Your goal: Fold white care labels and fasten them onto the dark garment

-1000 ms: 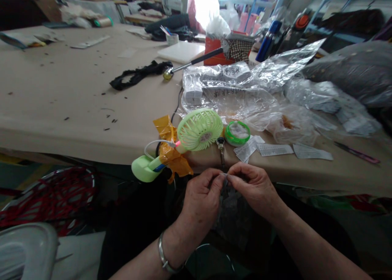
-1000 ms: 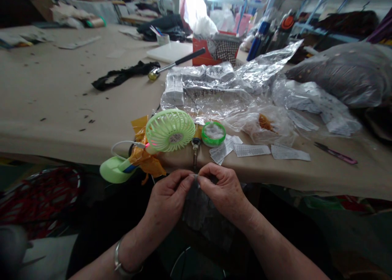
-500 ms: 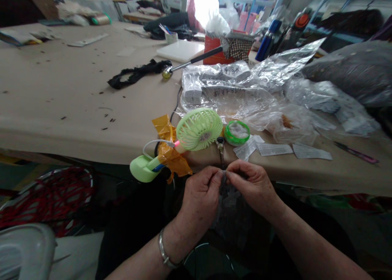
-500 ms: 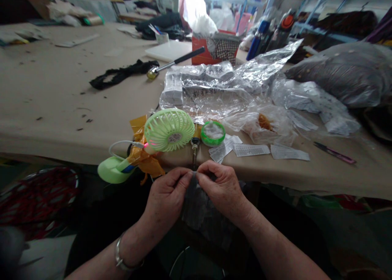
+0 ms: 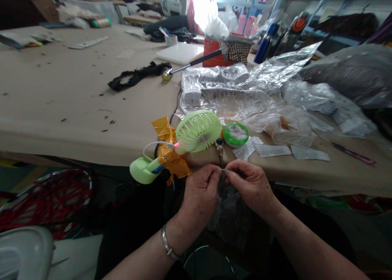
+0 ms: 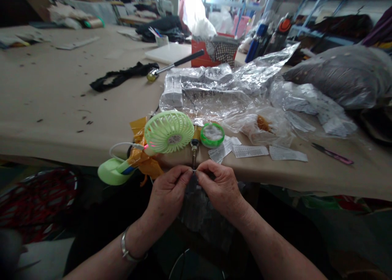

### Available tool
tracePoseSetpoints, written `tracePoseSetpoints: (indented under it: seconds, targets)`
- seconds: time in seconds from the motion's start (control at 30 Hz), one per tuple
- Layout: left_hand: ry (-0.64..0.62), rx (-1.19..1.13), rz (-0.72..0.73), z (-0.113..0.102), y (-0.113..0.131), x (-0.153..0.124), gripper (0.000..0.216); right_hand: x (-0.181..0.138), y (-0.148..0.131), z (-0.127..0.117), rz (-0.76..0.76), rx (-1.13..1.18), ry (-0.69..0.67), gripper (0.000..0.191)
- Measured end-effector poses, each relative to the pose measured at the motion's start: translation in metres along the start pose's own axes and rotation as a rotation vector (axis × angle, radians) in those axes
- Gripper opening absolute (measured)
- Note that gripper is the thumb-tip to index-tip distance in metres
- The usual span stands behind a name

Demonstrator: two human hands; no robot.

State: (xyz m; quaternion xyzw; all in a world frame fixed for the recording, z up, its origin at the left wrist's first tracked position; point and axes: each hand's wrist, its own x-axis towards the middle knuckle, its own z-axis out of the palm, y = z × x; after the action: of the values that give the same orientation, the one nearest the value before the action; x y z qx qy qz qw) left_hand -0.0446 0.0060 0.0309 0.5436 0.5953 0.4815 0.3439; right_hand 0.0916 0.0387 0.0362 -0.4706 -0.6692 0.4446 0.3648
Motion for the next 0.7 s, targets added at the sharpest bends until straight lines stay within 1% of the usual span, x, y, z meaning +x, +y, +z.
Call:
tracePoseSetpoints:
  seconds: [0.1,0.2,0.3,0.33,0.4,0.47,0.53,0.57,0.63,0.7]
  targets:
    - [-0.019,-0.002,-0.026,-0.002,0.003,-0.002,0.020,-0.004,0.002,0.000,0.001,0.026,0.003,0.014]
    - [-0.063,-0.033,-0.057,-0.006,0.004,-0.010,0.019,-0.012,0.003,-0.003,0.024,0.029,-0.049,0.014]
    - [-0.092,-0.051,-0.103,-0.008,-0.001,-0.020,0.019,-0.019,-0.004,-0.013,-0.012,-0.061,-0.106,0.009]
    - [-0.101,-0.051,-0.127,-0.008,-0.004,-0.023,0.019,-0.019,-0.007,-0.017,-0.057,-0.113,-0.107,0.008]
    - [-0.119,-0.051,-0.181,-0.007,-0.013,-0.028,0.022,-0.015,-0.014,-0.027,-0.199,-0.232,-0.065,0.008]
    - [-0.169,-0.084,-0.199,-0.003,-0.025,-0.030,0.019,-0.003,-0.019,-0.038,-0.380,-0.360,0.027,0.010]
    - [-0.164,-0.051,-0.251,0.000,-0.037,-0.031,0.028,0.015,-0.022,-0.046,-0.537,-0.520,0.128,0.013]
    - [-0.167,-0.033,-0.272,0.002,-0.042,-0.031,0.029,0.025,-0.023,-0.048,-0.590,-0.616,0.167,0.017]
    - [-0.170,-0.016,-0.282,0.004,-0.048,-0.032,0.026,0.043,-0.022,-0.051,-0.619,-0.814,0.206,0.025]
    - [-0.177,-0.021,-0.267,0.005,-0.050,-0.033,0.021,0.055,-0.020,-0.051,-0.591,-0.953,0.177,0.026]
